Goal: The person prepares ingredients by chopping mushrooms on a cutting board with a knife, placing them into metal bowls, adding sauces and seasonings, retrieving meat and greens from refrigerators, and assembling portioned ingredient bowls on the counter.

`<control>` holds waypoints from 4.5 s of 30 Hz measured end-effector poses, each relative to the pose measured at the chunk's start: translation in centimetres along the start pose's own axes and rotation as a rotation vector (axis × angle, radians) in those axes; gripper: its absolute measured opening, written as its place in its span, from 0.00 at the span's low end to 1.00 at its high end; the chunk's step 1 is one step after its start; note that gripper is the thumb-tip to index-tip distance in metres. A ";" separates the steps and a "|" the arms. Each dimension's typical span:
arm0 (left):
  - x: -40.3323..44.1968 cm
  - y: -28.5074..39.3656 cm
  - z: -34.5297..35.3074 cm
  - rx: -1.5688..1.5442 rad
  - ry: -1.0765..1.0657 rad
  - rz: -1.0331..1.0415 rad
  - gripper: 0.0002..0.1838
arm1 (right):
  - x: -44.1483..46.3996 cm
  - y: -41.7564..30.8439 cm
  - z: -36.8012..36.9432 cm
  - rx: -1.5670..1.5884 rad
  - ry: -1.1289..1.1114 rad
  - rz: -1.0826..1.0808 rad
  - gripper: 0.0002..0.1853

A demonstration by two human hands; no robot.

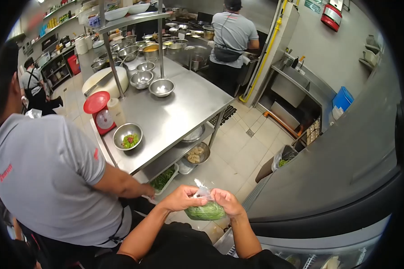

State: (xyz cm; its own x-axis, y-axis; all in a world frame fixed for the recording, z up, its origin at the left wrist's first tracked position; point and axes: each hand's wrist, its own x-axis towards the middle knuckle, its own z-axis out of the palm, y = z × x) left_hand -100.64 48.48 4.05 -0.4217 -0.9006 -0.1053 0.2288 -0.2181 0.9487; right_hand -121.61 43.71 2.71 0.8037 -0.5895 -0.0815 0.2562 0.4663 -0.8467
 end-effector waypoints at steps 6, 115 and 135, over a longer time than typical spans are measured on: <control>4.1 1.3 -4.7 -0.195 -0.130 0.164 0.11 | 5.6 -3.9 -1.8 -0.132 -0.014 -0.177 0.15; 32.3 24.2 -45.9 0.721 1.335 0.308 0.11 | 70.2 -13.1 -24.8 -0.825 -0.346 -0.353 0.26; 44.3 13.1 -33.7 0.082 1.117 0.616 0.15 | 52.6 -21.3 -29.2 -0.519 -0.096 -0.377 0.10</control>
State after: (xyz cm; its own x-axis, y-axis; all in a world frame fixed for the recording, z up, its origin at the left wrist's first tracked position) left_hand -86.74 -6.98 1.75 0.7070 -0.6777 0.2021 0.0512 0.3341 0.9411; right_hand -100.47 -16.45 1.12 0.7596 -0.5780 0.2983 0.2567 -0.1550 -0.9540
